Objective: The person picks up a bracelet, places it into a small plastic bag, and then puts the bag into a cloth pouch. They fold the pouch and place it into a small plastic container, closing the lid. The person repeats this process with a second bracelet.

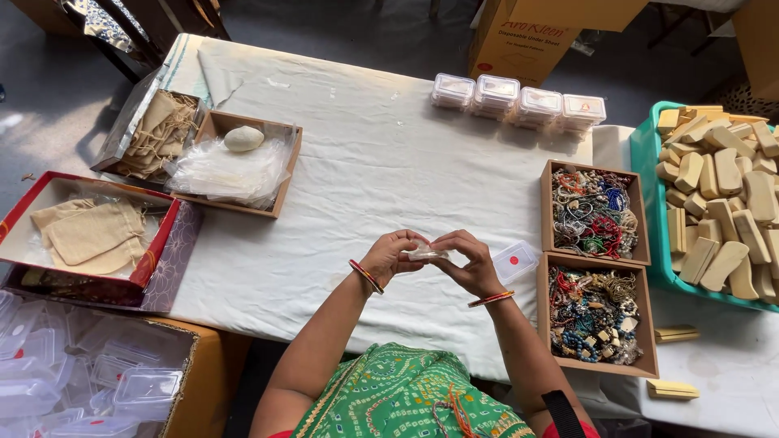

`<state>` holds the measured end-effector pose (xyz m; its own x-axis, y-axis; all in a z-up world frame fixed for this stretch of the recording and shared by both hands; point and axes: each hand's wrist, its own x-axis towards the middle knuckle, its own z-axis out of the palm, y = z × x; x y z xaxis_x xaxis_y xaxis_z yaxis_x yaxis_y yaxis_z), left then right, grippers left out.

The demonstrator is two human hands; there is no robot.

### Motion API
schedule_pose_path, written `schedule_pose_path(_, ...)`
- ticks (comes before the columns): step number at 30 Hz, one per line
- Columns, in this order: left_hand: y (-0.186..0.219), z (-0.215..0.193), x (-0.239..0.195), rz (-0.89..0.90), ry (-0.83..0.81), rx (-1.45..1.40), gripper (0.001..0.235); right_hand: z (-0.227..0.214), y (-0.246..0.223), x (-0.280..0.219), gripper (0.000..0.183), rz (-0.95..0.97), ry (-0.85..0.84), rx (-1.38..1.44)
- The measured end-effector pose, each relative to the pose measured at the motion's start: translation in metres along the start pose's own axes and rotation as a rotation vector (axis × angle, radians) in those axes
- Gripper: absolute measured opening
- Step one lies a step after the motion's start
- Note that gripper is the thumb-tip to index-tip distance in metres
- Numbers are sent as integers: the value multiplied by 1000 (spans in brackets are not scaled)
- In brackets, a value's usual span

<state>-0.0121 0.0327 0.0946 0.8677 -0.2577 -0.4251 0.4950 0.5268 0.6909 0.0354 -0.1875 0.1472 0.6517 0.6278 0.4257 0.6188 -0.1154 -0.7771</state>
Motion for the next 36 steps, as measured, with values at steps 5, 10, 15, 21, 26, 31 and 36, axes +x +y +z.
schedule_pose_path(5,27,-4,-43,227,82,408,24,43,16,5,18,315,62,394)
schedule_pose_path(10,35,-46,-68,468,93,498,22,94,11,27,15,470,42,825)
schedule_pose_path(15,24,-114,-86,437,94,355,23,148,-6,55,16,389,21,777)
schedule_pose_path(21,104,-208,-177,725,805,1270,21,195,-1,67,14,525,29,711)
schedule_pose_path(26,150,-376,-237,400,1341,1457,29,214,21,49,17,662,85,673)
schedule_pose_path(31,165,-443,-233,-122,1351,1422,69,235,13,50,18,692,96,656)
schedule_pose_path(36,175,-435,-222,-220,1534,1393,71,241,5,50,15,767,83,631)
